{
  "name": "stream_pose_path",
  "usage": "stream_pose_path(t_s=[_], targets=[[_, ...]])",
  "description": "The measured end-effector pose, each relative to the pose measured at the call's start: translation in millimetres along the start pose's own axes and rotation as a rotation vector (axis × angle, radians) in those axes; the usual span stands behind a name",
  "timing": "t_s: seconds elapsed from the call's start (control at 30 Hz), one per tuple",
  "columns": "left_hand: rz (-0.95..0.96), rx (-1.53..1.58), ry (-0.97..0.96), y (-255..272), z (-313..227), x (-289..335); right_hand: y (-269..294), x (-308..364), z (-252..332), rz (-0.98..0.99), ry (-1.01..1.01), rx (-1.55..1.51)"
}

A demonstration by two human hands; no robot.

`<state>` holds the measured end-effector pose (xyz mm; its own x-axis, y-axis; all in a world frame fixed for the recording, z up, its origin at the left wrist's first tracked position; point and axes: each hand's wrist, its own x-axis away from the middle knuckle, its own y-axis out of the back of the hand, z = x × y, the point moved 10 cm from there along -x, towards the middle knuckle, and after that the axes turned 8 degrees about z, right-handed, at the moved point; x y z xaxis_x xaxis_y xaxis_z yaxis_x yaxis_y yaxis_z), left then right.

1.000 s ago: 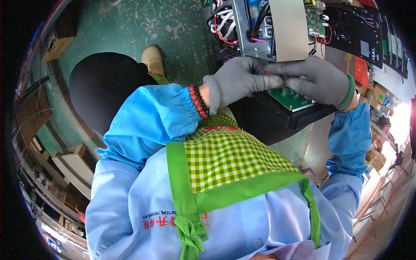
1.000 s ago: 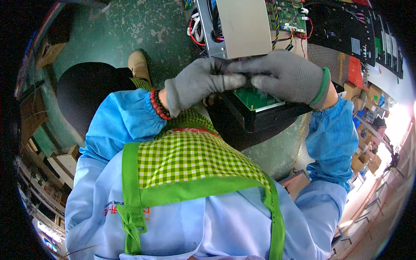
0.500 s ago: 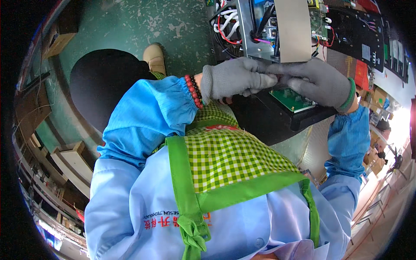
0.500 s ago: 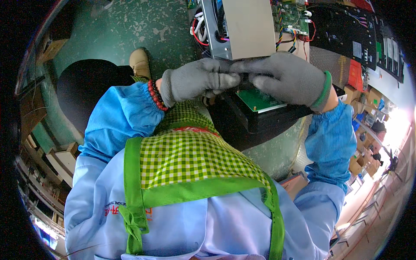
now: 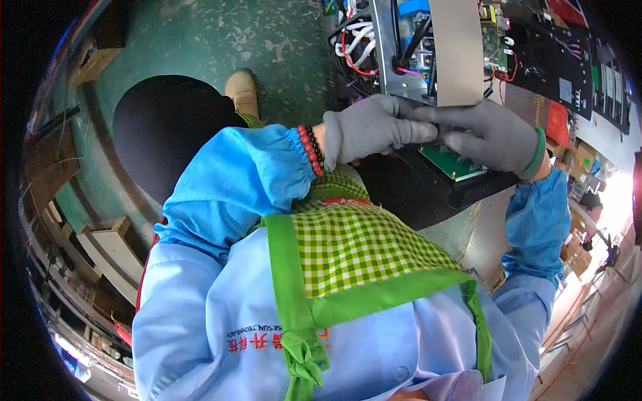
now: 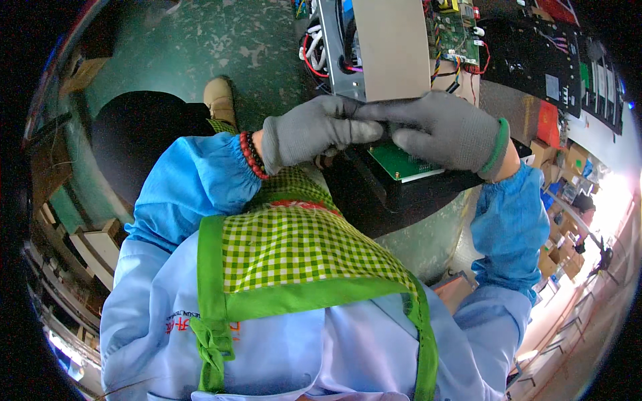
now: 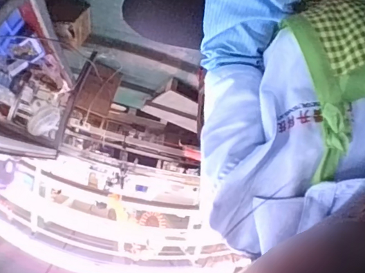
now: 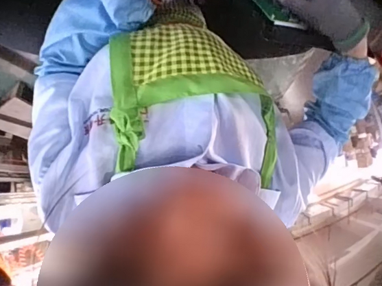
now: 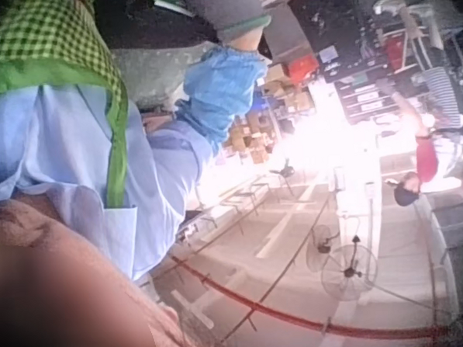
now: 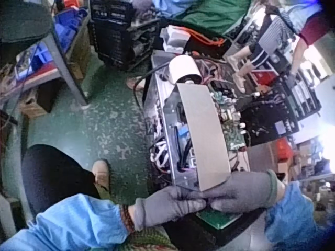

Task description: The person sits on a stool and works on an open electronic device, using a screwdriver to tighten screws on a green circuit board. They handle small red connectors and wires, repeatedly adjusting components within the metal chassis.

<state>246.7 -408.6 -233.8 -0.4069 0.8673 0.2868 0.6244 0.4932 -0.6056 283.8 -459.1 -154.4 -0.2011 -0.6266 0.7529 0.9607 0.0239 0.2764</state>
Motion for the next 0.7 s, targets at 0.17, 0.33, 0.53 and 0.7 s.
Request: stream_pose_path(t_s=[0.17,0.33,0.53,0.7], targets=[[0.115,0.020,0.046,-3.6,6.6,2.1,2.4,1.4,7.5,-0.018,0.039,0.016],[0.045,-0.040,-0.005,-0.3,3.8,0.7,1.4,0.7,7.0,0.000,0.006,0.043],[-0.033,0.014,-0.074,-3.2,-7.9,2.4,-1.2,1.1,3.4,-0.004,0.014,-0.016],[0.084,0.007,0.052,-1.1,5.5,1.1,0.9,1.3,0.4,-0.022,-0.028,0.023]])
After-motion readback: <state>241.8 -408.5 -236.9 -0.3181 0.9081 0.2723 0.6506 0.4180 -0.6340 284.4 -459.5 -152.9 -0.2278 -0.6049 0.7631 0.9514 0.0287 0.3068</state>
